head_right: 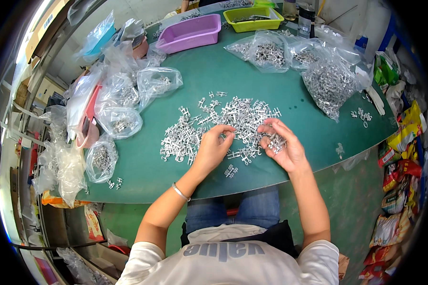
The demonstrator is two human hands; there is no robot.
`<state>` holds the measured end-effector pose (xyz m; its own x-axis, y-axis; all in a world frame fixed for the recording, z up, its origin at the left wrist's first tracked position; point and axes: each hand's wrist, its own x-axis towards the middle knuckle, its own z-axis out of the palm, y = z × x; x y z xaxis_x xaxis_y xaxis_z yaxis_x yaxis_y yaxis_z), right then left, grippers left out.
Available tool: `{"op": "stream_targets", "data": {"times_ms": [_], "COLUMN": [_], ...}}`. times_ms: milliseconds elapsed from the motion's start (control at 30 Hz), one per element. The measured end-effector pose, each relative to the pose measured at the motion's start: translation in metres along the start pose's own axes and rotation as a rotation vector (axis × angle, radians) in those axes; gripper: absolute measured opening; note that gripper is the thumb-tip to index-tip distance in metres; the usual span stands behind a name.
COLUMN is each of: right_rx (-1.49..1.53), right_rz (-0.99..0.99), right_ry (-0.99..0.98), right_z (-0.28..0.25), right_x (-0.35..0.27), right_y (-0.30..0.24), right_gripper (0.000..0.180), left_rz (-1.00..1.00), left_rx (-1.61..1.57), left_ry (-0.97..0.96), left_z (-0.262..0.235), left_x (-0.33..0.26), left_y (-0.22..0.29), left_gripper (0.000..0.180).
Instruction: The person sorts and organizes small silver metal components on a green work table, picking them up from a pile and placing them into different plastic bags and containers.
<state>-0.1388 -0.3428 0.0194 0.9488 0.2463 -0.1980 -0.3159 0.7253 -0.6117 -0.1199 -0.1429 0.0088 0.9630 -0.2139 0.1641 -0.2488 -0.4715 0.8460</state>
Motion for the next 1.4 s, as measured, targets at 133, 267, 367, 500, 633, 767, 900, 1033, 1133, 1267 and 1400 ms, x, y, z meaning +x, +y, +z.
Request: {"op": "stream_targets", "data": {"times_ms": [133, 267, 367, 500, 633, 767, 900, 1033, 1133, 1267, 1400], "right_rx": [-0.771, -1.679, -1.833, -1.625, -1.24, -0.259, 0.004, -0.431, -0.731, -0.105, 0.232], "right_rz": [-0.125, -0.385, -0.398, -0.388, -0.438, -0.158, -0.007, 0.098, 0.092, 0.116, 0.078], "right_ry": [-0.043, 0.018, -0.041, 0.013, 0.024, -0.041, -0.035, -0.128, -0.098, -0.066, 0.019], "right_z": [-0.007, 0.005, 0.01, 0.002, -0.007, -0.011, 0.002, 0.018, 0.027, 0.002, 0.012], "right_x": [0.023, 0.036, 0.04, 0.047, 0.047, 0.046, 0.048, 0.046, 0.046, 0.057, 0.05], "right_y": [-0.018, -0.012, -0.012, -0.013, -0.014, -0.02, -0.011, 0.002, 0.018, 0.01, -0.001], "right_gripper": [0.033, 0.029, 0.023, 0.015, 0.01, 0.02, 0.035, 0.033, 0.017, 0.018, 0.02], "left_rz": [0.119, 0.045, 0.091, 0.107, -0.181, -0.139, -0.22, -0.127, -0.082, -0.084, 0.229], "left_rx": [0.244, 0.315, 0.209, 0.056, -0.369, -0.594, -0.71, -0.776, -0.801, -0.569, 0.081], "left_ry": [0.109, 0.085, 0.129, 0.142, 0.028, 0.036, -0.064, -0.064, -0.101, -0.041, 0.004], "left_z": [0.018, 0.024, 0.021, 0.007, -0.012, -0.014, -0.017, -0.01, -0.006, -0.014, -0.011], "left_x": [0.016, 0.019, 0.019, 0.021, 0.022, 0.022, 0.017, 0.012, 0.008, 0.01, 0.008], "left_y": [-0.017, -0.012, -0.022, -0.021, -0.02, -0.031, -0.017, -0.024, -0.027, -0.018, -0.034], "left_gripper": [0.019, 0.016, 0.01, 0.01, 0.011, 0.012, 0.012, 0.016, 0.019, 0.02, 0.028]}}
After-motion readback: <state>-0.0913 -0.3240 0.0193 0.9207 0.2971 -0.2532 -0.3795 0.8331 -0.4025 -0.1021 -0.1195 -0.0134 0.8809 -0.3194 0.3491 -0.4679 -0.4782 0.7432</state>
